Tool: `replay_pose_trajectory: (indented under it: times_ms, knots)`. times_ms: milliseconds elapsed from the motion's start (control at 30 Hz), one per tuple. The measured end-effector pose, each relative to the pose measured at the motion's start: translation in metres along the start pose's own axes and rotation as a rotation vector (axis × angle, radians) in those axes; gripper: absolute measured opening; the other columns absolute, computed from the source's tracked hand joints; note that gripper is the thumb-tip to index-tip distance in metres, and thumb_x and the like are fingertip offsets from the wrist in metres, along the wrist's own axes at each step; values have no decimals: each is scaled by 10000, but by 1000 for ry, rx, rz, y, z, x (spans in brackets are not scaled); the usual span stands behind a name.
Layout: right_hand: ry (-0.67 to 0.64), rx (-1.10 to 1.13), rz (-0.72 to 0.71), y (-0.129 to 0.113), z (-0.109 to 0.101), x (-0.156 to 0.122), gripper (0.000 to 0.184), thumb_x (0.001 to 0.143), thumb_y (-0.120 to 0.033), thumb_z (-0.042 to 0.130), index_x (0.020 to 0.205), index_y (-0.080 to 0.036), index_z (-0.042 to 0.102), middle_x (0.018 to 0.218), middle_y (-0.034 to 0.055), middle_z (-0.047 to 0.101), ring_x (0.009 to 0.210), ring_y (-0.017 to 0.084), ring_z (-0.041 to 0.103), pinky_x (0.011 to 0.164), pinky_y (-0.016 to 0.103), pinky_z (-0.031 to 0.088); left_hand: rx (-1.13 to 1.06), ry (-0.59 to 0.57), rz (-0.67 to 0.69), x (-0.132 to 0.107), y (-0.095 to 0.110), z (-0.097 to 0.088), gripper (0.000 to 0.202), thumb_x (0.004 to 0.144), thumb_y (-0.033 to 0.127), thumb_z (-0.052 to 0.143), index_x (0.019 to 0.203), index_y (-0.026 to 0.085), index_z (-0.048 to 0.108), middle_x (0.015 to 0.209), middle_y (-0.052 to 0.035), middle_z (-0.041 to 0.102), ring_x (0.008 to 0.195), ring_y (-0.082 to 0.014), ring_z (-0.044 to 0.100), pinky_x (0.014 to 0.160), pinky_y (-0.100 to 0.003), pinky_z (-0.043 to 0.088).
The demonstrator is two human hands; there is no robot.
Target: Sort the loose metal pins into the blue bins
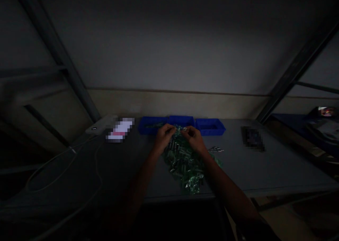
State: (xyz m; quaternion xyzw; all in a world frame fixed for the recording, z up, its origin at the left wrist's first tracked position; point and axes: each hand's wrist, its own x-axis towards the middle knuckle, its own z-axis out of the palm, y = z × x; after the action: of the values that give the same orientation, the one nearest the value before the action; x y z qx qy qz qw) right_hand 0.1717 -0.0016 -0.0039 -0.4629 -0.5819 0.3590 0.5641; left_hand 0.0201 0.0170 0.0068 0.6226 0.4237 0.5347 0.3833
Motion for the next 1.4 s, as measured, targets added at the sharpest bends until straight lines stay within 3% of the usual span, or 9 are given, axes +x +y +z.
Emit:
replay_pose_trajectory:
  times_ms: [233, 367, 533, 733, 967, 1067, 1200, 1300, 1400]
  knots:
    - [25, 18, 24, -6, -2, 0, 332, 605, -475, 648, 615, -202, 460, 496, -84, 359, 468, 77, 331, 470, 222, 282, -85, -18, -119, -4, 9, 2, 262, 709, 413, 571, 778, 162, 604, 729, 7, 602, 715, -144, 555, 595, -217, 407]
    - [39, 13, 38, -6, -1, -2, 343, 597, -488, 652, 618, -201, 465, 488, -85, 364, 452, 74, 339, 455, 219, 281, -17, -4, -13, -2, 3, 3, 253, 744, 404, 535, 748, 157, 591, 716, 3, 592, 726, -145, 553, 650, -227, 424]
    - [2, 17, 107, -4, 2, -3, 361, 642, -532, 609, 712, -188, 527, 477, -60, 478, 427, 95, 427, 439, 222, 318, 46, 29, 118, 1, -3, 4, 176, 749, 337, 522, 787, 168, 554, 769, -6, 586, 778, -141, 558, 731, -231, 425]
    - [-16, 11, 84, 2, 5, -3, 354, 719, -551, 521, 726, -197, 514, 496, -44, 532, 437, 119, 494, 459, 240, 372, 74, 25, 146, 3, -8, 1, 176, 747, 335, 505, 799, 172, 548, 792, -12, 589, 799, -147, 563, 752, -238, 422]
    - [49, -91, -59, 7, 3, 0, 292, 746, -447, 512, 599, -203, 447, 502, -50, 483, 474, 103, 468, 492, 225, 351, 63, 52, 39, -1, -9, 3, 215, 720, 369, 541, 761, 167, 598, 762, -1, 605, 765, -158, 553, 697, -241, 415]
    - [99, -154, -142, 7, 2, 0, 275, 745, -409, 510, 580, -197, 451, 519, -50, 467, 507, 98, 448, 507, 216, 335, 23, 114, -23, -4, -9, 5, 285, 722, 444, 546, 735, 166, 605, 723, -3, 596, 716, -152, 541, 619, -230, 397]
    - [138, -213, -202, 4, 1, -3, 245, 749, -389, 508, 608, -189, 496, 554, -45, 486, 530, 99, 443, 522, 215, 337, -162, 133, -228, -4, -12, 6, 420, 704, 555, 549, 807, 154, 617, 661, -10, 573, 573, -119, 513, 510, -217, 364]
    - [112, -241, -218, 2, 0, -6, 236, 752, -399, 521, 660, -183, 550, 604, -27, 552, 557, 109, 483, 544, 220, 364, -345, 45, -363, -3, -13, 6, 391, 672, 489, 624, 853, 143, 606, 652, -10, 592, 514, -95, 509, 496, -210, 365]
    - [92, -233, -219, 2, 1, -6, 248, 751, -417, 538, 667, -185, 569, 615, -16, 581, 556, 116, 502, 557, 227, 384, -461, 31, -350, -2, -14, 7, 370, 605, 307, 712, 918, 143, 601, 699, -1, 615, 561, -89, 543, 564, -212, 403]
